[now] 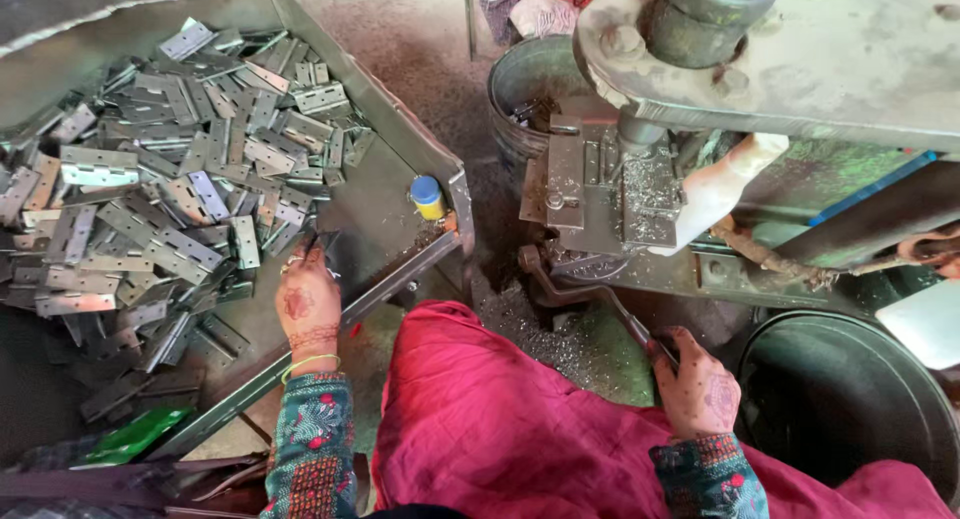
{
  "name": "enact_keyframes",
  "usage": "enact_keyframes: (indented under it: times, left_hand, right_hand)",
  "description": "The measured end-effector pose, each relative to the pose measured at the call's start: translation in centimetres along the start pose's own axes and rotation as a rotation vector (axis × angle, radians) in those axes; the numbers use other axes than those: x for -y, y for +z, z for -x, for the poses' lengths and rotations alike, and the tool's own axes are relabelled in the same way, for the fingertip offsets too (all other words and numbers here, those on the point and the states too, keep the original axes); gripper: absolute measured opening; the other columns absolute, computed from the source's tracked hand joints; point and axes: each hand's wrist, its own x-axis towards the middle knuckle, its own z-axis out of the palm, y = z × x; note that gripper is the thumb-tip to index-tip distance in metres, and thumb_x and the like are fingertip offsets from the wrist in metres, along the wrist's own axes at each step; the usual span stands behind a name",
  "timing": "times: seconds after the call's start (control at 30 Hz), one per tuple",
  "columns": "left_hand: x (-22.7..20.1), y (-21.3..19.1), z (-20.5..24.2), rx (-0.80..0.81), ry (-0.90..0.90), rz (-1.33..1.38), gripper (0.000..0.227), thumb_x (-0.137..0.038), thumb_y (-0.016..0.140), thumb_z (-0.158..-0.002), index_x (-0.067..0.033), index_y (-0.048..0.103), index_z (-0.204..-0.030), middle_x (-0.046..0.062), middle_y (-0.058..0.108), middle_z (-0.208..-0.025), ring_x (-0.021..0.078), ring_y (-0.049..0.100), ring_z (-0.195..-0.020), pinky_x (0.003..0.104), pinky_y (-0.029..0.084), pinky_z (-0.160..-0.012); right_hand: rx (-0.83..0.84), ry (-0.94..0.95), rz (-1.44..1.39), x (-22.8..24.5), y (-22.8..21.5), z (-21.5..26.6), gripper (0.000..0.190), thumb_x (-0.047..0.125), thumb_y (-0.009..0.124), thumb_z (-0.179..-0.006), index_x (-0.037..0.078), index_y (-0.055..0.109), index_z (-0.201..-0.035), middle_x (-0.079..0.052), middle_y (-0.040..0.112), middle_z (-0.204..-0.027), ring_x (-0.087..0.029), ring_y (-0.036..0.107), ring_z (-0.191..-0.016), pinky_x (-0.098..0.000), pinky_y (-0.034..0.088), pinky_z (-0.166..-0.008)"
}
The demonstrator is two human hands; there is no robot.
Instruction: The person repeatedly picks up small metal pieces from a tray, places them into a press machine, and operates the lever to process them. The person then removes the processed pieces and returns them to the tray, continuing the cycle.
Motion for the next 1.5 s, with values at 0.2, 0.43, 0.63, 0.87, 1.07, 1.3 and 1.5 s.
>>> enact_keyframes:
  times: [0.2, 0.43, 0.63, 0.87, 1.07, 1.3, 1.5]
  left_hand:
    - [-0.3, -0.5, 0.0, 0.039, -0.061, -0.047, 0.042, -0.004, 0.059, -0.086, -0.0115, 0.072, -0.125, 0.008, 0.067, -0.14, 0.0329, 0.069, -0.107, 0.042, 0.057, -0.087]
    - [-0.1, -0.3, 0.1, -0.008, -0.021, -0.062, 0.044, -0.003, 0.061, -0.084, -0.0107, 0.072, -0.125, 0.01, 0.067, -0.136, 0.033, 0.07, -0.107, 0.042, 0.057, -0.088]
    - [0.3, 0.0, 0.5, 0.043, -0.102, -0.039, 0.046, -0.002, 0.064, -0.08, -0.0105, 0.071, -0.125, 0.012, 0.067, -0.135, 0.0347, 0.069, -0.107, 0.043, 0.056, -0.089]
    - [0.1, -0.1, 0.1, -0.009, -0.104, 0.018, 0.046, -0.001, 0.063, -0.081, -0.0117, 0.071, -0.125, 0.011, 0.066, -0.137, 0.0343, 0.069, -0.111, 0.044, 0.056, -0.09]
    - [-0.3, -0.5, 0.0, 0.062, -0.181, -0.01, 0.047, -0.001, 0.063, -0.083, -0.014, 0.07, -0.128, 0.01, 0.066, -0.136, 0.0355, 0.069, -0.105, 0.045, 0.057, -0.085]
    - [-0.2, -0.4, 0.1, 0.054, -0.152, -0.027, 0.047, -0.003, 0.065, -0.082, -0.0139, 0.07, -0.127, 0.01, 0.066, -0.135, 0.0349, 0.069, -0.107, 0.044, 0.057, -0.086]
    - [0.0, -0.1, -0.1, 0.053, -0.135, -0.013, 0.041, -0.005, 0.066, -0.083, -0.0106, 0.07, -0.123, 0.014, 0.066, -0.133, 0.0361, 0.069, -0.106, 0.045, 0.057, -0.086]
  right_hand:
    - [-0.04, -0.043, -0.021, -0.2, 0.3, 0.1, 0.036, 0.045, 0.062, -0.094, 0.019, 0.069, -0.118, -0.015, 0.077, -0.1, -0.039, 0.072, -0.095, -0.0504, 0.055, -0.079]
    - [0.028, -0.012, 0.027, -0.3, 0.2, 0.1, 0.037, 0.045, 0.062, -0.095, 0.022, 0.068, -0.123, -0.017, 0.076, -0.096, -0.041, 0.071, -0.095, -0.0526, 0.055, -0.08]
    - [0.041, -0.085, -0.002, -0.6, -0.1, 0.4, 0.04, 0.043, 0.061, -0.094, 0.021, 0.064, -0.127, -0.017, 0.076, -0.102, -0.042, 0.071, -0.097, -0.0546, 0.054, -0.08]
    - [0.085, -0.076, 0.082, -1.1, 0.3, 0.5, 0.046, 0.048, 0.061, -0.096, 0.022, 0.062, -0.134, -0.018, 0.077, -0.104, -0.043, 0.071, -0.098, -0.0544, 0.055, -0.082]
    - [0.08, -0.085, 0.093, -1.4, 0.6, 0.4, 0.047, 0.047, 0.061, -0.095, 0.022, 0.062, -0.134, -0.018, 0.077, -0.103, -0.043, 0.072, -0.097, -0.0538, 0.055, -0.082]
    - [0.054, -0.097, 0.085, -1.6, 0.9, 0.4, 0.046, 0.047, 0.062, -0.094, 0.023, 0.063, -0.133, -0.017, 0.077, -0.103, -0.042, 0.072, -0.097, -0.0531, 0.055, -0.082]
    - [0.057, -0.095, 0.072, -1.5, 0.7, 0.4, 0.044, 0.047, 0.062, -0.095, 0.023, 0.064, -0.131, -0.017, 0.077, -0.102, -0.041, 0.072, -0.097, -0.0528, 0.055, -0.082]
